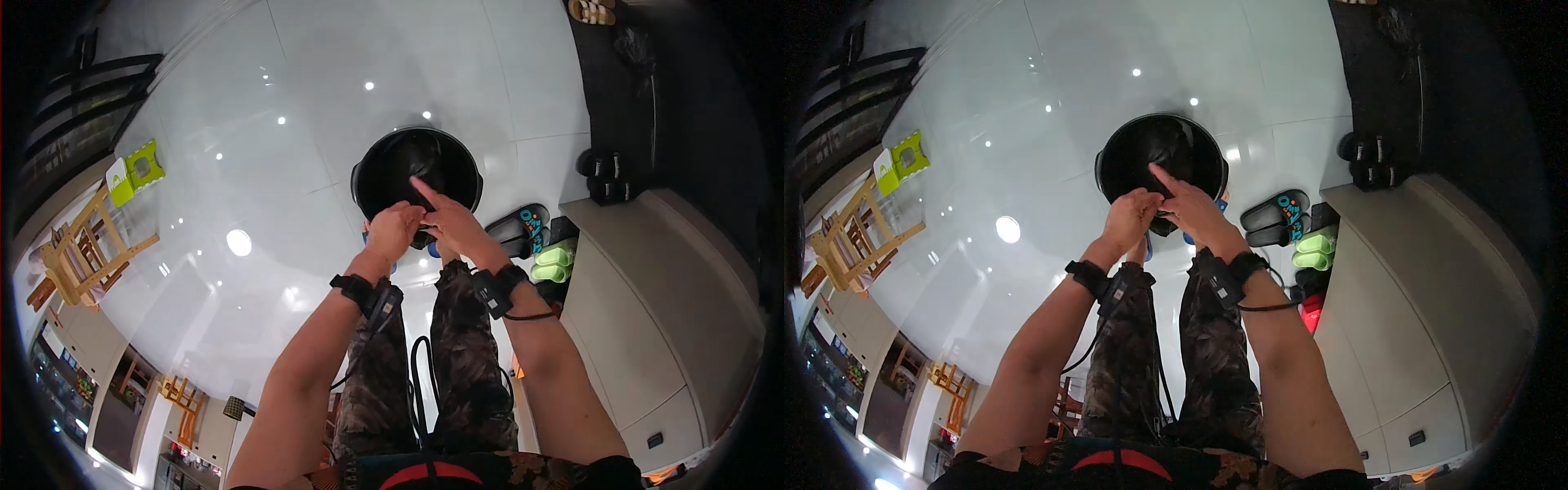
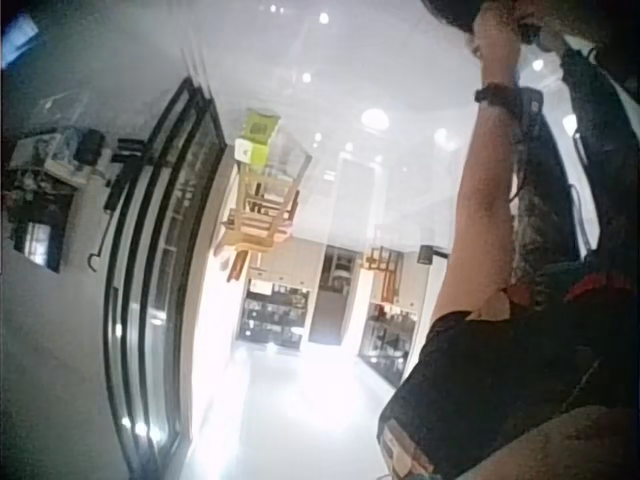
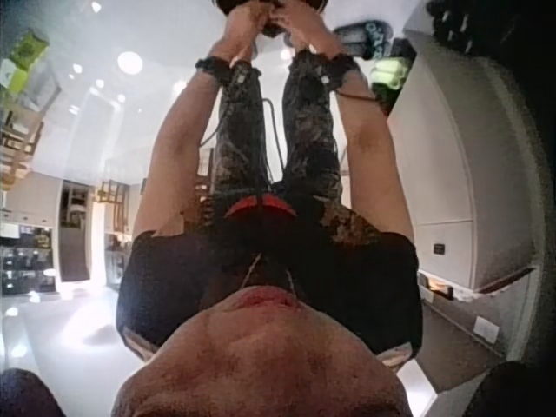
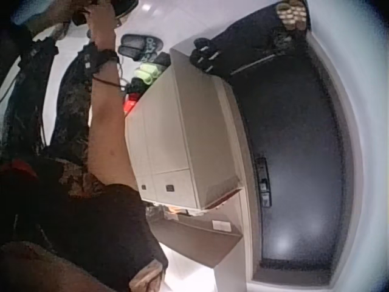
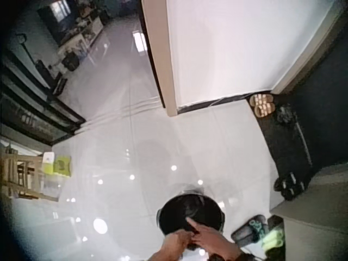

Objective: Emptying a trash bin and replacing the plastic liner.

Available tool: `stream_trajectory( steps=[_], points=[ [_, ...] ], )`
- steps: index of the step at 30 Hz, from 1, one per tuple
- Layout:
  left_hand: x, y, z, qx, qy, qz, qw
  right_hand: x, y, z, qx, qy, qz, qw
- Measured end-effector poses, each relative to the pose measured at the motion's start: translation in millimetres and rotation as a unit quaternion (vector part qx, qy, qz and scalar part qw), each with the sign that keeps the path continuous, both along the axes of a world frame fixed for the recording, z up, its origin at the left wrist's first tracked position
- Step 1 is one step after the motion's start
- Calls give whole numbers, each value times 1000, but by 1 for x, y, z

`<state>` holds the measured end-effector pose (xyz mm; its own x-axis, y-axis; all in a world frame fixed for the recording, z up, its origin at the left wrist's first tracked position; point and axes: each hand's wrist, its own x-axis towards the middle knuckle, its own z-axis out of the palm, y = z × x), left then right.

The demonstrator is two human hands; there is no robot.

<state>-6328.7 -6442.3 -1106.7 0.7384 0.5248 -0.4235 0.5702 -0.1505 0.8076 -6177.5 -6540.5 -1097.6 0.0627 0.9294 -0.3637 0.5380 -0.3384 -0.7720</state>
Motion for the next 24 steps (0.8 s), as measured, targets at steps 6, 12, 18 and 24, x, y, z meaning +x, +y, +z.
stream_trajectory(
  steps=[6, 12, 18, 24],
  points=[
    [-7, 3, 0, -96, -30, 33, 994, 0, -7, -33, -52, 116, 7, 992],
    [-7, -2, -3, -309, -1, 318, 896, -4, -28, -39, -169, 168, -368, 899],
    [-30, -6, 17, -436, 228, 425, 760, -42, -1, 25, -138, 467, -620, 614],
    [-1, 7, 80, -797, 24, 326, 509, -67, -3, 110, -90, 156, -316, 931]
  ],
)
